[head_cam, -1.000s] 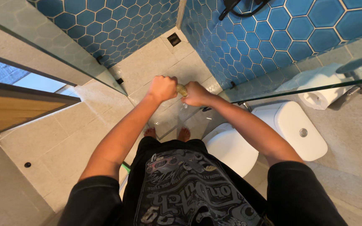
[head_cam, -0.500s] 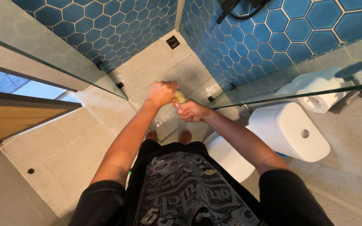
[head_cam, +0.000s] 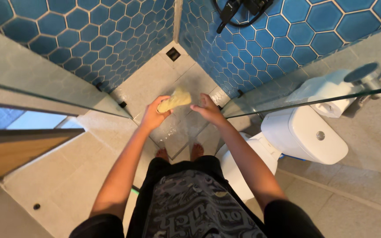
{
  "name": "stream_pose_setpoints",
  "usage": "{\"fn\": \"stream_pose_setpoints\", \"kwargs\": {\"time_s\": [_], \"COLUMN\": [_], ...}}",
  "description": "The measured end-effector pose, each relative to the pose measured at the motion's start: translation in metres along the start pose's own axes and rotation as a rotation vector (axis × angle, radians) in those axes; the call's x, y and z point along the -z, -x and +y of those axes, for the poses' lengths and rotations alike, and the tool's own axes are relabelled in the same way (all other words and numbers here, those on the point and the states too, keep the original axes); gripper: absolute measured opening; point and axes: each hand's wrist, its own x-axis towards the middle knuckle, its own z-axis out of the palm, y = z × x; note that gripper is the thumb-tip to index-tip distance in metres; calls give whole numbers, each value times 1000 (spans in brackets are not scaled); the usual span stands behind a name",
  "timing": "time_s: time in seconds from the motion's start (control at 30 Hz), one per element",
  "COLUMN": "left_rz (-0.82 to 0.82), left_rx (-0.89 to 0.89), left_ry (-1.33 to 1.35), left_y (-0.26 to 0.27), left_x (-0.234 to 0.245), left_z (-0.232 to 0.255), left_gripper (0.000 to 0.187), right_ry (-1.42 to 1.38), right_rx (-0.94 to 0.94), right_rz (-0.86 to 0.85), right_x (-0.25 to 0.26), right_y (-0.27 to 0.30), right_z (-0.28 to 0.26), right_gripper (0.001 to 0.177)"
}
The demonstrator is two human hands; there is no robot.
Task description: The person wipes the toilet seat and lid with a cloth, then rinses the cloth in the shower. They use a floor squeegee to push water across the tiled floor toward the drain. The person handles a cloth, a squeegee, and a spray bottle during the cleaning process.
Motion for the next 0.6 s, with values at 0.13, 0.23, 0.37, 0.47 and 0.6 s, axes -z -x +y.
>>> {"fn": "stream_pose_setpoints", "kwargs": {"time_s": [0.13,0.23,0.37,0.47,0.6], "left_rz": [20,25,127,107,97], "left_rx": [6,-59,-304,-125,21], "left_ry": [158,189,37,130,288], "left_y": [-13,-28,-54,-87,-140], "left_x": [-15,-28,-39,-50,-62], "left_z": [-15,-19,-18,-14,-4], "left_gripper": [48,42,32,30,28], "right_ry": [-142,-133,-19,-76,-259], "right_rx": [-123,157,-94,229,240], "right_rz": [45,236,387,432,327], "right_x": [2,3,9,24,56], "right_y": [7,5,-17,-62,-142], "right_z": [24,26,16,5,-17], "right_gripper": [55,26,14,10,34]}}
